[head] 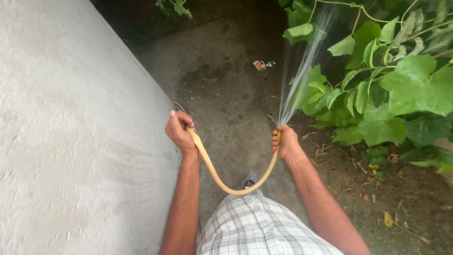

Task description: Watering various plants and a dirt patch in a garden area using a hose.

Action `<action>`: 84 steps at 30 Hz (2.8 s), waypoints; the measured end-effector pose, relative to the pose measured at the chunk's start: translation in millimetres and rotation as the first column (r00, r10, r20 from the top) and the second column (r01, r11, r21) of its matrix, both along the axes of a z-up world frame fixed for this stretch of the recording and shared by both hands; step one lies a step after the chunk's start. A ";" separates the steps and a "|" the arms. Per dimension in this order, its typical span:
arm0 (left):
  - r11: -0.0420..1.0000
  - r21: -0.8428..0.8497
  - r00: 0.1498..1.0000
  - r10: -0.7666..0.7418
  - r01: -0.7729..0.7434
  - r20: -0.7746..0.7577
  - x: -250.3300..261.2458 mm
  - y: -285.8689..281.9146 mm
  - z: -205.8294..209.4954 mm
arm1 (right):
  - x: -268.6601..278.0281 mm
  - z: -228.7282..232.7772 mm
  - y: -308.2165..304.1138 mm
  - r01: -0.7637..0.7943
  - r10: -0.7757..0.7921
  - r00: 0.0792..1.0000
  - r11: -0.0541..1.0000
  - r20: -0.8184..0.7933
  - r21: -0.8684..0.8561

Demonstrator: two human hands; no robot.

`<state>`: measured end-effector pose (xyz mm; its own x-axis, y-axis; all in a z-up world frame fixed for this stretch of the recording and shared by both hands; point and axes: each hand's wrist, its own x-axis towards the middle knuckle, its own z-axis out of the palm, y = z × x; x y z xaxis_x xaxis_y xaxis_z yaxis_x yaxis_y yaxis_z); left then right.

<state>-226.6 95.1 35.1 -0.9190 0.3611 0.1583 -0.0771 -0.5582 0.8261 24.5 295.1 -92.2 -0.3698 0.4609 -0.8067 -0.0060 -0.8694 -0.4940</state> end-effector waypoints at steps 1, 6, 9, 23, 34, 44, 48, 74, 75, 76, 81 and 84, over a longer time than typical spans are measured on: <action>1.000 -0.002 1.000 0.003 -0.003 -0.008 -3.8 7.6 -3.5 | -4.4 -6.2 10.4 -0.003 0.003 1.000 1.000 -0.008 -0.002; 0.997 -0.074 0.998 0.005 -0.009 -0.065 -4.1 15.6 2.6 | -16.7 -35.3 27.4 -0.036 0.036 0.999 0.999 -0.026 -0.018; 0.997 -0.055 0.998 0.057 -0.058 -0.018 -20.0 24.5 -18.4 | -31.7 -25.1 22.0 -0.061 0.065 0.997 0.995 0.047 -0.084; 1.000 -0.016 0.999 -0.022 0.022 0.025 -118.8 85.5 -26.8 | -118.1 -35.4 67.2 -0.025 0.034 0.994 0.996 0.108 -0.080; 0.996 0.004 0.996 -0.085 0.085 -0.007 -198.9 129.7 -40.8 | -199.6 -37.3 93.6 0.067 -0.055 0.988 0.995 0.145 -0.077; 0.995 0.017 0.995 -0.095 0.095 0.020 -226.4 144.0 -47.8 | -231.9 -31.0 128.5 0.119 -0.118 0.978 0.993 0.170 0.002; 0.997 0.006 0.996 -0.082 0.082 0.030 -219.9 148.1 -43.5 | -235.2 -33.5 158.3 0.134 -0.137 0.977 0.990 0.161 0.031; 0.959 -0.113 0.966 -0.260 0.259 0.009 -261.2 222.5 -68.1 | -292.2 -39.6 211.2 0.229 -0.234 0.961 0.972 0.149 0.049; 0.964 -0.096 0.968 -0.249 0.249 0.008 -264.6 222.9 -67.3 | -293.1 -43.0 210.6 0.207 -0.213 0.968 0.977 0.136 0.059; 0.961 -0.093 0.966 -0.260 0.259 0.001 -264.8 222.8 -66.8 | -292.1 -42.5 208.0 0.218 -0.224 0.966 0.974 0.129 0.062; 0.952 -0.109 0.958 -0.288 0.285 -0.012 -266.2 223.1 -71.3 | -282.9 -55.9 202.8 0.275 -0.276 0.949 0.961 0.153 0.030; 0.946 -0.115 0.946 -0.314 0.304 -0.076 -264.5 223.7 -66.5 | -278.7 -57.9 197.0 0.304 -0.310 0.937 0.951 0.160 0.061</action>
<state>-491.1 318.8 -31.4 -0.7428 0.6433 0.1854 -0.1531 -0.4328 0.8884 -254.3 492.1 -150.1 -0.0683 0.5601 -0.8256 -0.1859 -0.8202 -0.5411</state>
